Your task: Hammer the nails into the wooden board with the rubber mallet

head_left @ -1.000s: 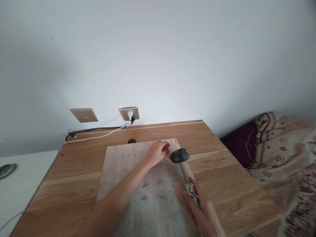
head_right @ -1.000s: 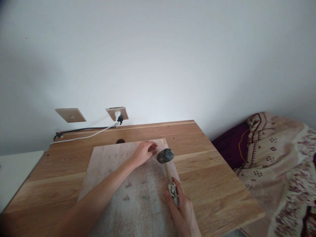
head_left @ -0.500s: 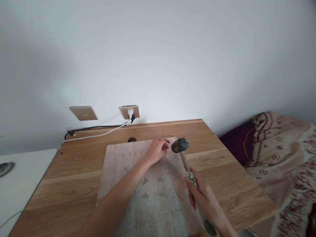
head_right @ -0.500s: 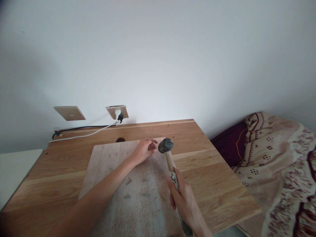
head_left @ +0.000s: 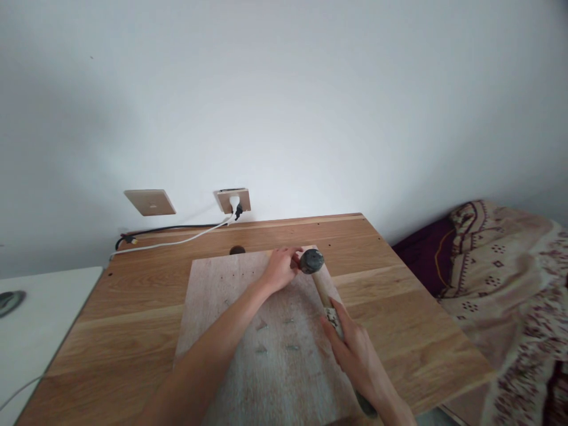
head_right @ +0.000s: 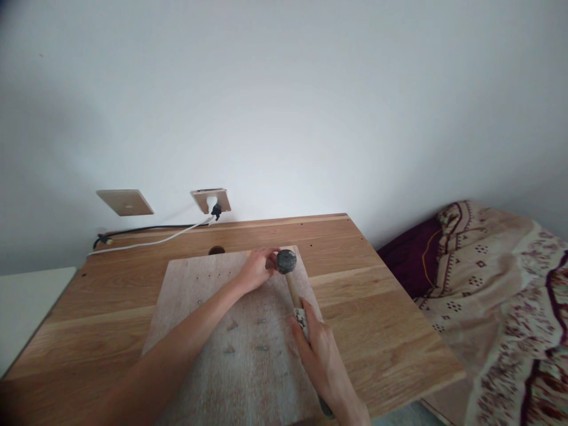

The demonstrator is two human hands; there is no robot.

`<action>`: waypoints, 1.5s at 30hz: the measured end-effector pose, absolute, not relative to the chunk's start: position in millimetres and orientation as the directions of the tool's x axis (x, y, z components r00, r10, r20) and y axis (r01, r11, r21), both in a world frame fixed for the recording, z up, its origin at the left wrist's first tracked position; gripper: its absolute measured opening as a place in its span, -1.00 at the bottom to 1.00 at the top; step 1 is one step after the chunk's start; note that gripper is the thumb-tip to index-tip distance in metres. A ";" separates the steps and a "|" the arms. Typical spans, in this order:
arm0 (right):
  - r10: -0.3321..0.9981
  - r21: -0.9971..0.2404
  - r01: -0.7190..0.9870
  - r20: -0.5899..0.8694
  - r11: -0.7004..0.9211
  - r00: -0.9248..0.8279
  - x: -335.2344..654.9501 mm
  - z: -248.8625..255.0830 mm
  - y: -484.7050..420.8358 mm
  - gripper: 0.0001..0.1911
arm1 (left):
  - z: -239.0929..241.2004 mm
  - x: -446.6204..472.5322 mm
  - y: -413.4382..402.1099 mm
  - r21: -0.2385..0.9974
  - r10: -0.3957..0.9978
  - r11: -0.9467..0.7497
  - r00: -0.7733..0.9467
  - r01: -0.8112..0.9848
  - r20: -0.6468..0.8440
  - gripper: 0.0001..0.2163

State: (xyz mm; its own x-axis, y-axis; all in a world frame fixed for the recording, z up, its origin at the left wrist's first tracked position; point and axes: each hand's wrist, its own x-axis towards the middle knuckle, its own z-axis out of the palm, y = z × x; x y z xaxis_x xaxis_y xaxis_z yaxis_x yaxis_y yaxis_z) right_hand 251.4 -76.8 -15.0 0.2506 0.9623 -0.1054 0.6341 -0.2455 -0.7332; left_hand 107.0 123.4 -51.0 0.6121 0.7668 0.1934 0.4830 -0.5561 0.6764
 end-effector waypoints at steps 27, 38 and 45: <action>0.885 -0.851 0.296 -0.338 -0.433 0.321 256.6 -39.5 -102.0 -0.17 | -59.7 70.1 118.2 0.767 0.756 -0.510 0.628 0.390 0.184 -0.68; 0.891 -0.831 0.356 -0.321 -0.428 0.322 257.0 -34.5 -100.6 -0.23 | -58.7 70.8 112.3 0.771 0.796 -0.492 0.567 0.403 0.212 -0.95; 0.951 -0.791 0.540 -0.169 -0.287 0.258 248.2 -22.9 -86.6 -0.31 | -65.6 73.2 114.1 0.777 0.802 -0.460 0.575 0.429 0.158 -0.66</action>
State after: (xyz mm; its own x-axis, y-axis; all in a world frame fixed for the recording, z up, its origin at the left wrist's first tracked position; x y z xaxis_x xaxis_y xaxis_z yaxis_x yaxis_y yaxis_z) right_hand 248.2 -86.6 -22.9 0.2581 0.9512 -0.1689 0.5397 -0.2870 -0.7914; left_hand 73.2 114.1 -65.6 0.5754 0.8025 0.1578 0.4289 -0.4604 0.7772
